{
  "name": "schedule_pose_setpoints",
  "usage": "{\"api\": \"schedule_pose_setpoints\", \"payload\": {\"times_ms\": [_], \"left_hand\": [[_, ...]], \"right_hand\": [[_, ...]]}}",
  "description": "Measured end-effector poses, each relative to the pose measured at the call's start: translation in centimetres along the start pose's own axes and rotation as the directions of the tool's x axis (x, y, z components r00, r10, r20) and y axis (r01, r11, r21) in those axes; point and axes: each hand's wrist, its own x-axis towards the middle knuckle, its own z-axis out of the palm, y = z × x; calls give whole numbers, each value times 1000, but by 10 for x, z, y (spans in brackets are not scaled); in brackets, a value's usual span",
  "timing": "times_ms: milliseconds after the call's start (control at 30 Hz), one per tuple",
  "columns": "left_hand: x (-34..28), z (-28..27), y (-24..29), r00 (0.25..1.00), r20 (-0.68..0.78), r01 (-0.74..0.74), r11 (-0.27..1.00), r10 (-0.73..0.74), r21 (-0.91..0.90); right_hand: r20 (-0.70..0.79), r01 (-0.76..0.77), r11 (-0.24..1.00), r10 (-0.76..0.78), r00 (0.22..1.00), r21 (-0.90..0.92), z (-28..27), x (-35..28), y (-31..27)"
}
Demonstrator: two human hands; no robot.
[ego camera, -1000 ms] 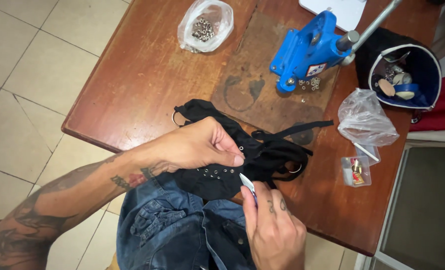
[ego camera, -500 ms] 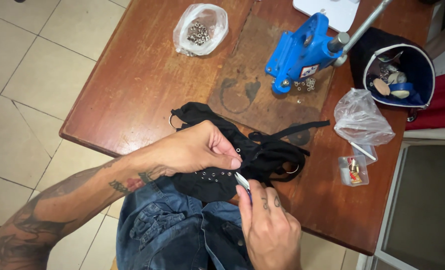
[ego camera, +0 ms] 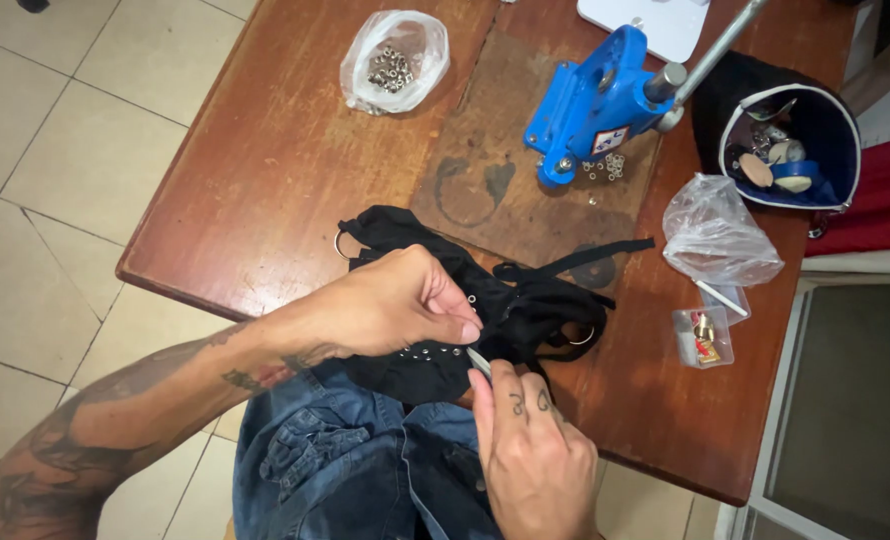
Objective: Attaching metal eyelets to a black garment using a manual hand press tool
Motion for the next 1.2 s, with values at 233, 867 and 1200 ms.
{"api": "schedule_pose_setpoints", "payload": {"times_ms": [233, 867, 1200], "left_hand": [[5, 3, -5, 999, -36, 23, 995, -20, 102], [32, -3, 20, 968, 68, -251, 953, 243, 169], [117, -28, 6, 971, -84, -230, 969, 223, -94]], "right_hand": [[42, 1, 995, -5, 999, 95, 10, -4, 10], [-1, -106, 688, 154, 988, 718, 69, 35, 99], [369, -379, 128, 97, 924, 917, 121, 121, 116]]}}
